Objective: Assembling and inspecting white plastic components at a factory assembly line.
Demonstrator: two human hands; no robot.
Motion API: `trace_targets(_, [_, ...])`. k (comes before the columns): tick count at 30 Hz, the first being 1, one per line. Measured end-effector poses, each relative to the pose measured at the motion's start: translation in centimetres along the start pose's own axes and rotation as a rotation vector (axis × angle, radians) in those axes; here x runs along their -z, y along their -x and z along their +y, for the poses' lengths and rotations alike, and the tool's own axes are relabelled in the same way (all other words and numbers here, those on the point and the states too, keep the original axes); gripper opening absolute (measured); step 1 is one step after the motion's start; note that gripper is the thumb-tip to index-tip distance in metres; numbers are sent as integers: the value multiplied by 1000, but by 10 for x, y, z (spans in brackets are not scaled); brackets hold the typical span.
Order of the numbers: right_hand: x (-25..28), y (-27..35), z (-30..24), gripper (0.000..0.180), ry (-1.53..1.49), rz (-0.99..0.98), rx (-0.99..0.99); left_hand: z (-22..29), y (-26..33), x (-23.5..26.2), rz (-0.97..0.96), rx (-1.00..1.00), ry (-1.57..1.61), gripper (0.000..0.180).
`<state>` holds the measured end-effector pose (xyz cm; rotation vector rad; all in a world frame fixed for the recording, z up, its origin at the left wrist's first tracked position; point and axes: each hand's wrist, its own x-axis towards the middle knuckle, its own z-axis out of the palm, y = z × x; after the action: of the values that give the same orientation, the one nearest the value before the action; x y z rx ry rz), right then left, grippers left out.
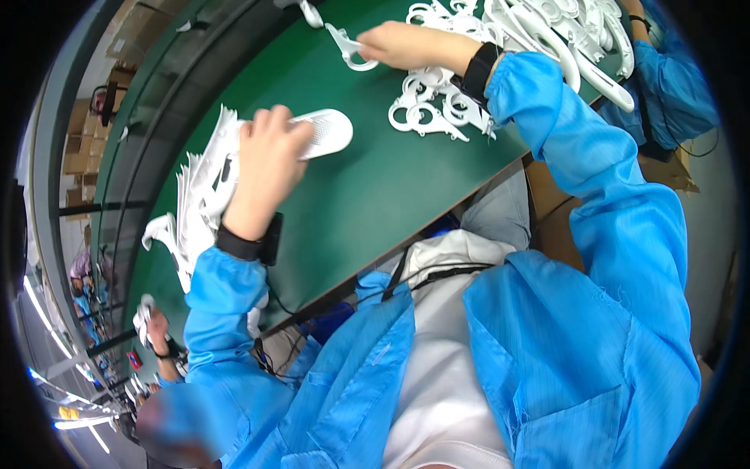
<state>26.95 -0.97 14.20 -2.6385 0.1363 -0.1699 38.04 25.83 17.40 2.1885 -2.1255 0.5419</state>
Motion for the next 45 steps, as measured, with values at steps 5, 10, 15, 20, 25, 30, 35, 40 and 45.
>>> trace_targets(5, [-4, 4, -64, 27, -307, -334, -236, 30, 41, -28, -137, 215, 313, 27])
trace_targets(10, [-25, 3, -74, 27, -319, -645, -49, 18, 40, -43, 154, 608, 1330, 61])
trace_targets(15, [-56, -8, -73, 28, -411, -754, 67, 16, 33, -35, -202, 393, 834, 22])
trace_targets(20, [-68, 2, -72, 28, -406, -465, 135, 19, 38, -38, -246, 497, 876, 21])
trace_targets(25, [-80, 9, -73, 24, -370, -364, 142, 21, 34, -38, -186, 434, 804, 18])
trace_targets(30, [-91, 7, -71, 23, -452, -295, 158, 19, 32, -44, -238, 430, 758, 18])
trace_targets(35, [-88, 3, -73, 25, -407, -363, 215, 13, 32, -41, -252, 380, 768, 21])
trace_targets(40, [-80, 3, -66, 26, -504, -462, 148, 10, 33, -45, -284, 516, 976, 23])
trace_targets(45, [-81, 7, -64, 26, -455, -438, 91, 16, 31, -38, -297, 444, 792, 20])
